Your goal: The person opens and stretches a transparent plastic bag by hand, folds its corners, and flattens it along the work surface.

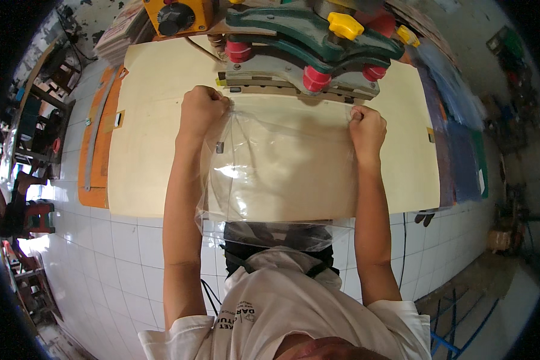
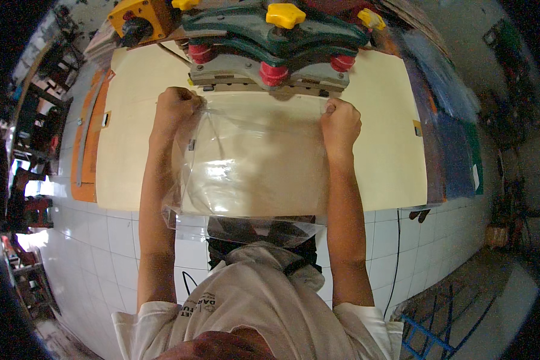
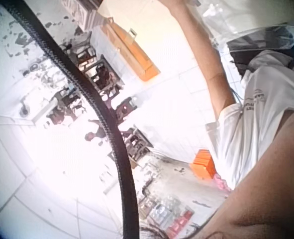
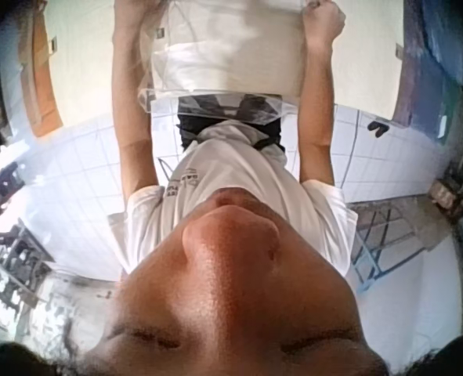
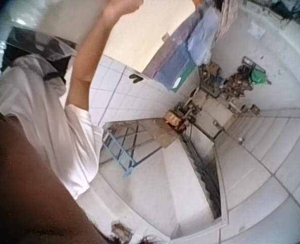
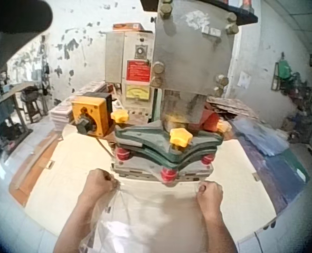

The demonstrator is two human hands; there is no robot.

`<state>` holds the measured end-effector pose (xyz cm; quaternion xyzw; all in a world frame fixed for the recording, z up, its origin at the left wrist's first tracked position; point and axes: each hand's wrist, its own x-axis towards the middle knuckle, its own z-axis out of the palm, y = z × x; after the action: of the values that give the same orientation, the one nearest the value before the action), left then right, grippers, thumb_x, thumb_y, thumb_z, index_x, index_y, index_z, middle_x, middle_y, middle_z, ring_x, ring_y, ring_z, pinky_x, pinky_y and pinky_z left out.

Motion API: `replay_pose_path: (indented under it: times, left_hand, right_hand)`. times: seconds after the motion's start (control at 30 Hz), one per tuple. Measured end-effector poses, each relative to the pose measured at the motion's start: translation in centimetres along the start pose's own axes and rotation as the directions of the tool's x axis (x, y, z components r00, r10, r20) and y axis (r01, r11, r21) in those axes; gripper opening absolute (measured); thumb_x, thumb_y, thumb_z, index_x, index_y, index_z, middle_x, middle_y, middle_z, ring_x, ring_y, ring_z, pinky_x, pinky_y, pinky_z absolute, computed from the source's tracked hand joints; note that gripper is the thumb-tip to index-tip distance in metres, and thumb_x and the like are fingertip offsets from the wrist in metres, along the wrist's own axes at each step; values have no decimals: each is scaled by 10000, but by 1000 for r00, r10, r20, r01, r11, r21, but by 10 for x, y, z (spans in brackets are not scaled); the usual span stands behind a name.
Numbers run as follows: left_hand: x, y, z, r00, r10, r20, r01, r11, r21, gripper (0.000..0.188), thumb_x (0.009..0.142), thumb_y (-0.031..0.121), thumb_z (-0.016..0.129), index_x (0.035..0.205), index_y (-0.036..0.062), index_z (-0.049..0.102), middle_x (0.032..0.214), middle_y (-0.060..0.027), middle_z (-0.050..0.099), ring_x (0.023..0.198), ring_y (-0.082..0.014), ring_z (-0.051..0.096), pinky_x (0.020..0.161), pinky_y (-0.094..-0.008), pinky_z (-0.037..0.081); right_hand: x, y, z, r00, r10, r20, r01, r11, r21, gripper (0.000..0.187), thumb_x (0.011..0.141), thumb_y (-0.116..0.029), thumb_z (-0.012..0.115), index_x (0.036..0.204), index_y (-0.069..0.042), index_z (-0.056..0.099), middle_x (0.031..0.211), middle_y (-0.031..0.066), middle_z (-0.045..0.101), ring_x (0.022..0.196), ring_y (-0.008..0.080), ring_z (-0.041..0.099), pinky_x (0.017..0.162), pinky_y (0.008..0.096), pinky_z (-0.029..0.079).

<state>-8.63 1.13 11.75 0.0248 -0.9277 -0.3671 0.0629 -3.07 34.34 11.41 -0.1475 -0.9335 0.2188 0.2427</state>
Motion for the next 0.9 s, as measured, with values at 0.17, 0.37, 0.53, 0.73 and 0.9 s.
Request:
replay_pose_path:
  times: [0.17, 0.37, 0.53, 0.73, 0.9]
  left_hand:
    - [0, -1, -1, 1000, -21, -10, 21, 1000, -20, 207, 692, 193, 713, 727, -10, 687, 706, -211, 661, 675, -335, 659, 669, -377, 521]
    - [3, 1, -4, 998, -62, 2, 62, 998, 0, 192, 711, 208, 714, 744, 20, 701, 734, -200, 670, 698, -350, 660, 682, -388, 521]
    - [5, 6, -5, 994, -91, -66, 101, 981, 166, 183, 734, 247, 714, 802, 77, 729, 821, -184, 690, 788, -360, 668, 729, -417, 529]
    - [3, 6, -6, 995, -72, -67, 82, 985, 149, 196, 716, 254, 731, 794, 74, 727, 798, -174, 692, 762, -351, 672, 729, -410, 536]
    - [4, 4, -3, 998, -33, -55, 40, 989, 142, 211, 693, 253, 742, 789, 66, 722, 774, -169, 689, 739, -339, 672, 716, -402, 535]
  right_hand:
    - [2, -2, 0, 999, -3, 37, 4, 1000, -12, 150, 809, -87, 610, 904, -48, 720, 854, 183, 679, 815, 374, 649, 749, 428, 506]
    - [0, -7, 4, 1000, -12, -11, 11, 999, -42, 160, 802, -72, 607, 909, -64, 726, 850, 202, 660, 802, 381, 644, 714, 446, 510]
    - [1, -5, 9, 1000, 4, -29, -6, 997, -75, 159, 812, -83, 604, 906, -66, 731, 837, 193, 658, 807, 372, 650, 716, 449, 514]
    - [3, -2, 9, 1000, -22, -17, 20, 996, -84, 175, 814, -73, 591, 921, -71, 730, 846, 208, 652, 808, 384, 647, 720, 461, 511]
    - [5, -3, 5, 997, 7, 82, -4, 999, -45, 219, 813, -56, 574, 979, -47, 716, 923, 236, 640, 868, 405, 631, 756, 464, 504]
